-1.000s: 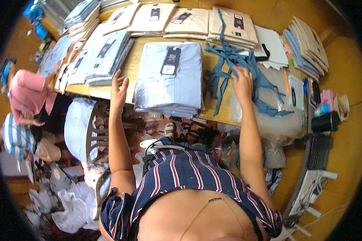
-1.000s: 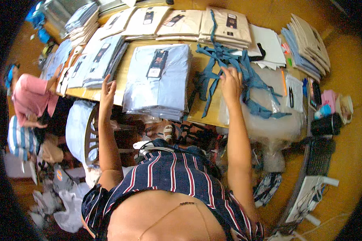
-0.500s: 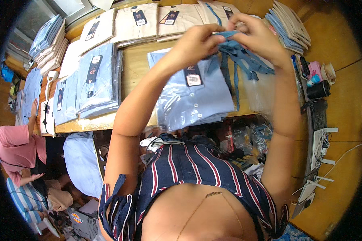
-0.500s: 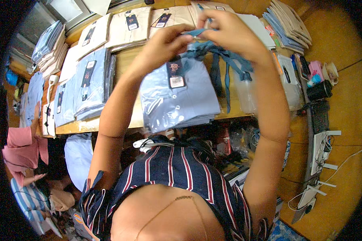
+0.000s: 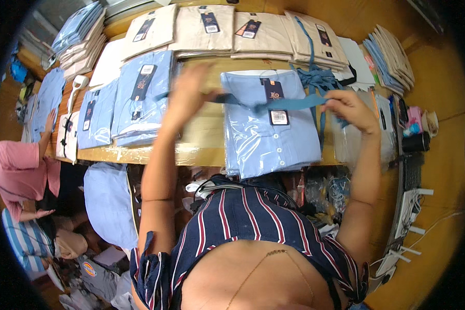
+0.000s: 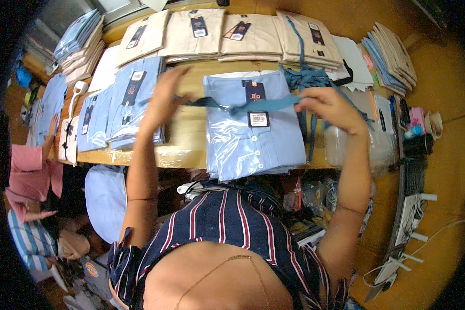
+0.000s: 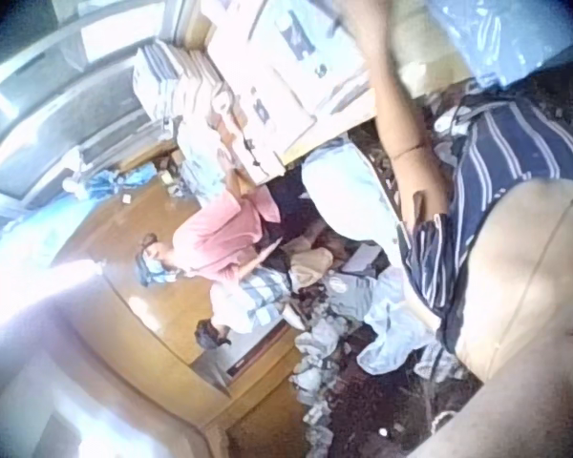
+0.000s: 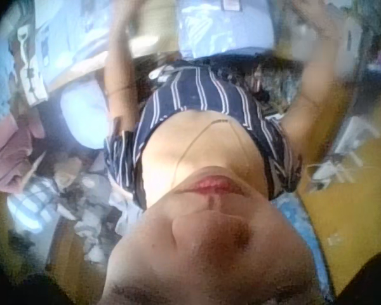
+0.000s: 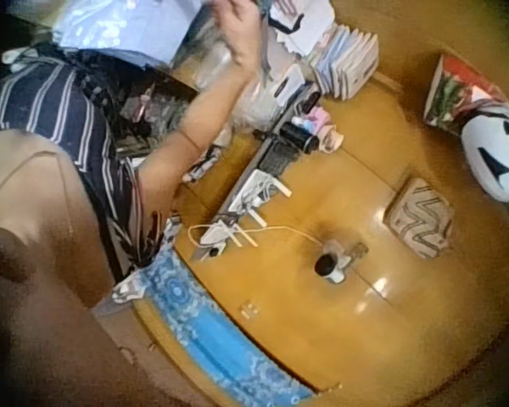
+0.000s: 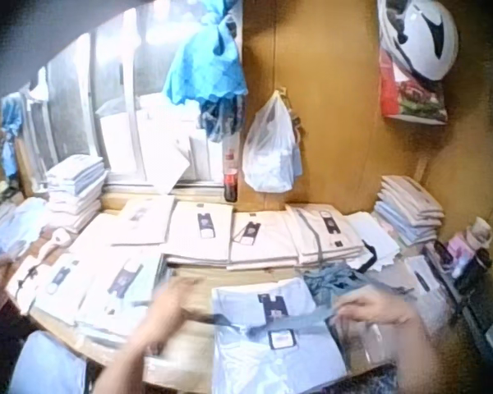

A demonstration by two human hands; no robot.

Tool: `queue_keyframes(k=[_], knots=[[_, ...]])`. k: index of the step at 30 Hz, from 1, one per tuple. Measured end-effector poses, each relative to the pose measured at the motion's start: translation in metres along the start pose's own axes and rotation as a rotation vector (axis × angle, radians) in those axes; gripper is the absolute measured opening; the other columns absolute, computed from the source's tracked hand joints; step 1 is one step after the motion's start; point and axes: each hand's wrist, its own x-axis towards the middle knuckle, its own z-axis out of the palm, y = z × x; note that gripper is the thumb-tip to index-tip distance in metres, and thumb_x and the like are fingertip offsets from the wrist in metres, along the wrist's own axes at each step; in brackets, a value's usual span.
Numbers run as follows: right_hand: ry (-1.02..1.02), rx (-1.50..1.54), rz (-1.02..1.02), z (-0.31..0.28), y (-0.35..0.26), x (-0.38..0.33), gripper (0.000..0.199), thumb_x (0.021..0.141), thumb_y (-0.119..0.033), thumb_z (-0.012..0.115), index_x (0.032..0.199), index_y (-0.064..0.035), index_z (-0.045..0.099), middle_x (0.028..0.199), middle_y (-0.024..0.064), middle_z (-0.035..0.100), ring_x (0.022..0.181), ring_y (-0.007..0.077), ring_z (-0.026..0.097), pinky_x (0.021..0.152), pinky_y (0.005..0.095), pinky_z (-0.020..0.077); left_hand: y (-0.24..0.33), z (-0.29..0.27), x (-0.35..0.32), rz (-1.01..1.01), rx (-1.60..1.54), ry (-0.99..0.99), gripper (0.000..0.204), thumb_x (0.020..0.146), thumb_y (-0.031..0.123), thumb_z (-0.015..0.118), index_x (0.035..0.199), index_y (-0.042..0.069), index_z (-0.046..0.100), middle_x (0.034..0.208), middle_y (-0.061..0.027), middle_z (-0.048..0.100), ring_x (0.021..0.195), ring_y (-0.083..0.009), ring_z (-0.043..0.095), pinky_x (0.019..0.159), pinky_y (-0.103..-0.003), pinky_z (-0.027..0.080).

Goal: The person picks up packaged shirts from a workspace, counts them by arranging them on a table, uses shears to cut a blue strap into segments, ties a stack of packaged shirts with the strap segments, and places the bundle into a plastic bag.

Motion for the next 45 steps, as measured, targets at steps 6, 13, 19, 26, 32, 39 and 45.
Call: queue_keyframes(k=[6,13,19,26,32,39,45], knots=[[0.260,0.354,-0.268,-0.009,-0.025,0.023,0.015,0.080,-0.020,0.047,0.085,-0.0061,0.053,0.062,0.0010,0.052,0.050,0.0030,0.039,0.042,0.0163,0.0286,0.087,0.005,0.020,-0.179,-1.156,-0.799,0.033,0.081,0.024,0.048,0.106,0.002,0.044,0.065,0.0014,0.049,0.055,-0.0058,0.040,0.050,-0.020,0.035],[-0.014,0.518,0.212,-0.021,0.144,0.096,0.016,0.080,-0.019,0.045,0.073,-0.0075,0.053,0.056,0.0038,0.049,0.046,0.0123,0.043,0.045,0.0222,0.0361,-0.043,0.009,0.019,-0.627,-0.861,-0.679,0.026,0.084,0.027,0.043,0.075,0.005,0.054,0.052,0.0059,0.038,0.045,-0.0029,0.032,0.041,-0.018,0.024],[0.515,0.363,0.076,0.017,0.218,0.164,0.023,0.081,-0.021,0.043,0.073,-0.0011,0.052,0.071,0.0039,0.053,0.069,0.0130,0.046,0.066,0.0260,0.0364,-0.083,0.116,0.053,-0.752,-0.878,-0.022,0.026,0.084,0.023,0.040,0.070,0.004,0.050,0.058,-0.0016,0.049,0.054,-0.0112,0.047,0.050,-0.024,0.037],[0.508,0.244,0.178,0.028,0.205,0.169,0.024,0.081,-0.017,0.038,0.080,-0.0006,0.055,0.079,0.0110,0.057,0.073,0.0185,0.051,0.066,0.0288,0.0388,-0.100,0.141,0.029,-0.958,-0.388,-0.304,0.029,0.082,0.025,0.044,0.087,-0.002,0.054,0.068,-0.0047,0.054,0.061,-0.0136,0.050,0.051,-0.027,0.039],[0.185,0.873,0.379,0.033,0.258,0.187,0.028,0.078,-0.018,0.034,0.090,-0.0060,0.056,0.100,0.0075,0.053,0.094,0.0204,0.044,0.082,0.0341,0.0288,-0.089,0.135,0.011,-1.186,-1.154,-0.184,0.021,0.078,0.019,0.047,0.085,0.001,0.056,0.073,-0.0079,0.056,0.061,-0.0154,0.053,0.051,-0.028,0.041],[-0.112,0.069,0.415,0.024,0.189,0.116,0.022,0.073,-0.006,0.039,0.087,0.0020,0.054,0.076,0.0121,0.059,0.053,0.0174,0.052,0.043,0.0292,0.0389,-0.031,0.073,-0.042,-0.741,-0.287,-1.300,0.022,0.077,0.015,0.043,0.085,0.000,0.057,0.063,-0.0072,0.060,0.038,-0.0086,0.044,0.036,-0.024,0.035],[-0.653,-0.307,0.277,0.020,0.174,0.040,0.019,0.074,-0.006,0.041,0.073,0.0049,0.056,0.048,0.0100,0.054,0.045,0.0152,0.050,0.046,0.0267,0.0386,0.046,-0.010,-0.055,-0.651,-0.292,-1.411,0.020,0.077,0.019,0.049,0.076,0.002,0.060,0.070,-0.0054,0.061,0.057,-0.0124,0.053,0.053,-0.027,0.041]])
